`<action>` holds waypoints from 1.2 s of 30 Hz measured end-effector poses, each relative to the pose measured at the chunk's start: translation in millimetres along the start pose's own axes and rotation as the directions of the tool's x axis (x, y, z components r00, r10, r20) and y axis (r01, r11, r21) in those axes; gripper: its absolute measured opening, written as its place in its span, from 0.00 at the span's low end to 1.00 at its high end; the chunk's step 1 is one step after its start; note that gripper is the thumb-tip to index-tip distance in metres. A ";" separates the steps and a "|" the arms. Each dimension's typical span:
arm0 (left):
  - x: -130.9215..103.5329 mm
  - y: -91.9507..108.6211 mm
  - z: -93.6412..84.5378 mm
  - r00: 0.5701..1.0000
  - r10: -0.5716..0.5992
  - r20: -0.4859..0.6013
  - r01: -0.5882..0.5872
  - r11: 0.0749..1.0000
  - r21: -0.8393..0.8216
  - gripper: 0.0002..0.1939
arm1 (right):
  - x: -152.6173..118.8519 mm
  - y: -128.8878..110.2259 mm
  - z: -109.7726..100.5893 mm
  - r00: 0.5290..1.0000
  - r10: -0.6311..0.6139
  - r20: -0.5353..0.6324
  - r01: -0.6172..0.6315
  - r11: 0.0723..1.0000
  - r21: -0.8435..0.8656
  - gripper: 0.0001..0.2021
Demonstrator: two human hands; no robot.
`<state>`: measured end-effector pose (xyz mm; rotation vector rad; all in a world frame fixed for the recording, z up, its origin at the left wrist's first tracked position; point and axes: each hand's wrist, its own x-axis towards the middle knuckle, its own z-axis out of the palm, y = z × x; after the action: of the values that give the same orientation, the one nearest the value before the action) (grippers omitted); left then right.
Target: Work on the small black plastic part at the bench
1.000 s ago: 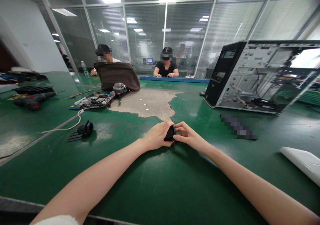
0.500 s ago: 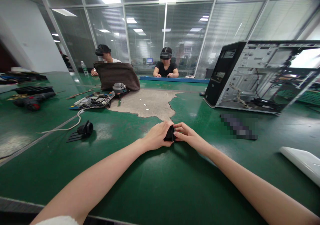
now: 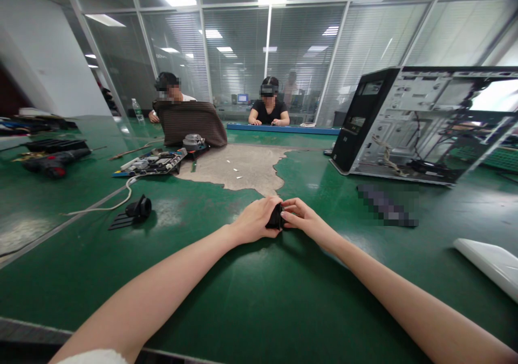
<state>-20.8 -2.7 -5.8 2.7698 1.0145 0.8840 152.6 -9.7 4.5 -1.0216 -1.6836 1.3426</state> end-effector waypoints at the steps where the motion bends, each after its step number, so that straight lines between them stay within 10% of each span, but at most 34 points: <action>1: -0.1 -0.1 0.1 1.000 0.000 0.003 0.000 1.000 0.000 0.30 | -0.6 -0.4 -1.3 1.000 -0.003 0.028 0.003 1.000 -0.001 0.12; 7: -0.9 -0.3 0.4 1.000 0.010 -0.001 -0.010 1.000 0.014 0.30 | -4.2 -5.5 -5.3 0.987 -0.133 0.093 0.135 0.991 -0.010 0.14; 36: -3.3 2.9 -0.8 0.999 -0.036 0.004 0.036 0.999 0.030 0.31 | 2.4 2.1 -1.0 1.000 -0.026 0.018 0.026 1.000 -0.014 0.14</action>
<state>-21.6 -7.1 -6.0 2.7670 1.0826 0.8644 152.8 -6.9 2.8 -0.9958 -1.7160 1.3283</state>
